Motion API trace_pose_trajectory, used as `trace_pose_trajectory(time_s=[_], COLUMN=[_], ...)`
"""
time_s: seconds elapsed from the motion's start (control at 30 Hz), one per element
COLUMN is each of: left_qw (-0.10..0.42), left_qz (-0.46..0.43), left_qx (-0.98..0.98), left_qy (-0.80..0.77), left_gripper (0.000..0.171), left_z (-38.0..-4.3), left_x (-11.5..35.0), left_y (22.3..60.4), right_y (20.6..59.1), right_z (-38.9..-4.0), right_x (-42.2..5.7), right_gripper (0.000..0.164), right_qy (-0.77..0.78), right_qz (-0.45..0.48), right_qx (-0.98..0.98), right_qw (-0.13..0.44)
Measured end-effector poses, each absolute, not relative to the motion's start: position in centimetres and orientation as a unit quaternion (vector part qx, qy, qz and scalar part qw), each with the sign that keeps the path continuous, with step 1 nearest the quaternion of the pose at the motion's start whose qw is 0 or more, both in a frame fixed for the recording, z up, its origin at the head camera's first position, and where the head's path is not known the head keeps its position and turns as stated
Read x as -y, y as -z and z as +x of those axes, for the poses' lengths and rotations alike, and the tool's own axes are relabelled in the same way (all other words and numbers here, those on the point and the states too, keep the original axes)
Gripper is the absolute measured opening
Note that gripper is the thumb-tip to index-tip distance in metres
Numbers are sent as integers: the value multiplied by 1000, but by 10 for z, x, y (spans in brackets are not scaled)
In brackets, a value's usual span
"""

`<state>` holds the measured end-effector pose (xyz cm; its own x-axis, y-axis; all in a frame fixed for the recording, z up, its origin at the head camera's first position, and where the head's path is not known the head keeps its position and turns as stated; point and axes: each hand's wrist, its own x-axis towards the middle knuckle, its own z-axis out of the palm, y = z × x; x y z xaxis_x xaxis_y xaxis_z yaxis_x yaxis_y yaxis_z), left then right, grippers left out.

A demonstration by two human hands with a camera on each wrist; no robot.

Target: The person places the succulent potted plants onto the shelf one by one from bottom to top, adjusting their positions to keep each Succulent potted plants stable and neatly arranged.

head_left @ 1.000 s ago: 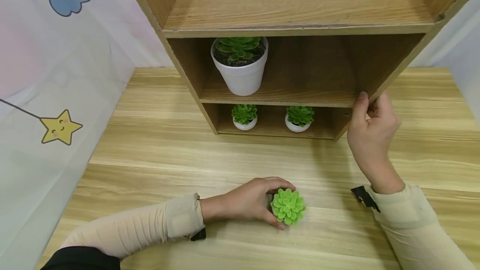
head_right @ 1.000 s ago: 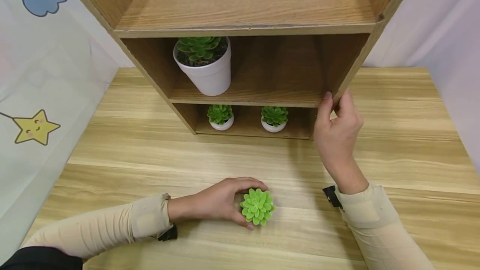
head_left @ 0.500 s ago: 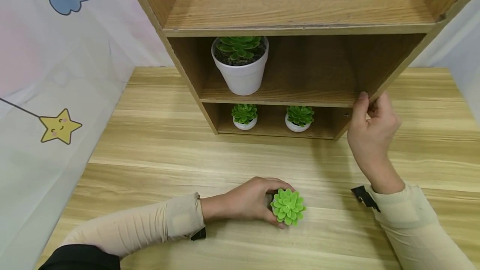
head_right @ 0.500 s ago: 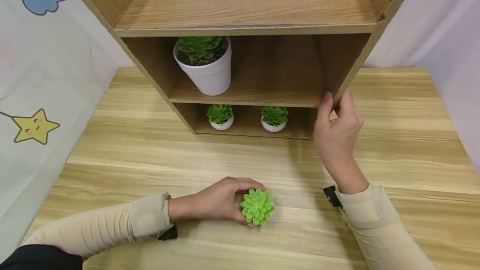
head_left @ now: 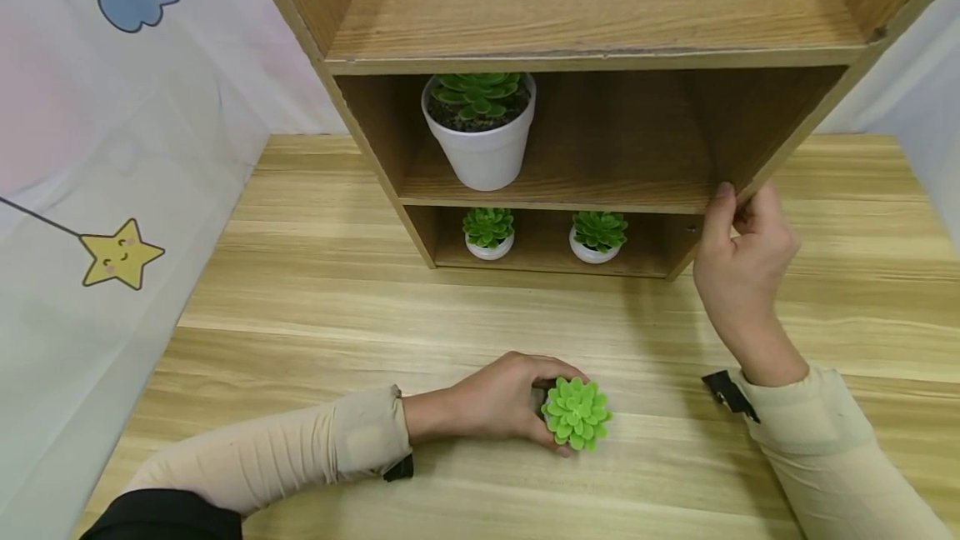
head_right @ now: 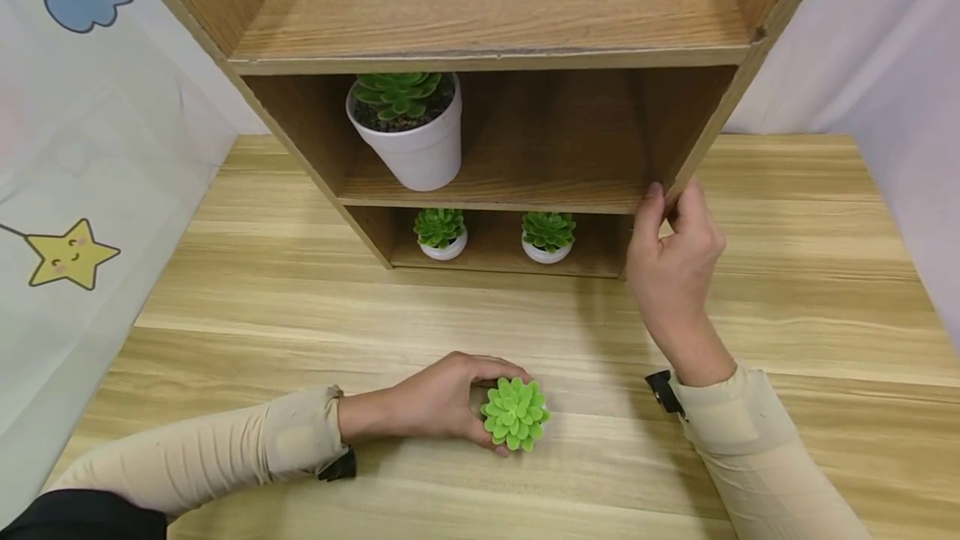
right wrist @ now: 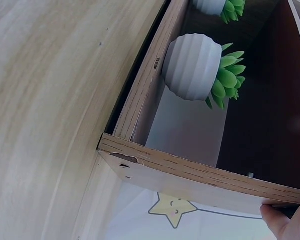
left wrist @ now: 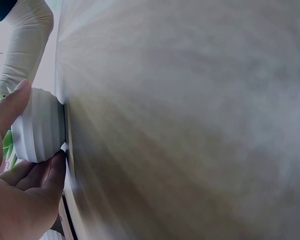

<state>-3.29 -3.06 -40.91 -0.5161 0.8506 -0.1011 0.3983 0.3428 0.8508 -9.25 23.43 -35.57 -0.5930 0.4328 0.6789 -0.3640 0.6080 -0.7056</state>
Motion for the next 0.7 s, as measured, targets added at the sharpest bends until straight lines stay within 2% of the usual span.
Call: trace_pose_trajectory(time_s=[0.7], left_qw=[278], left_qz=[401], left_qx=[-763], left_qy=[-424], left_gripper=[67], left_z=[-35], left_x=[32], left_y=[410], right_y=[355], right_z=[-93], right_x=[-234], right_gripper=[23], right_qy=[-443], right_qz=[-14], right_qx=[773], right_qw=[454])
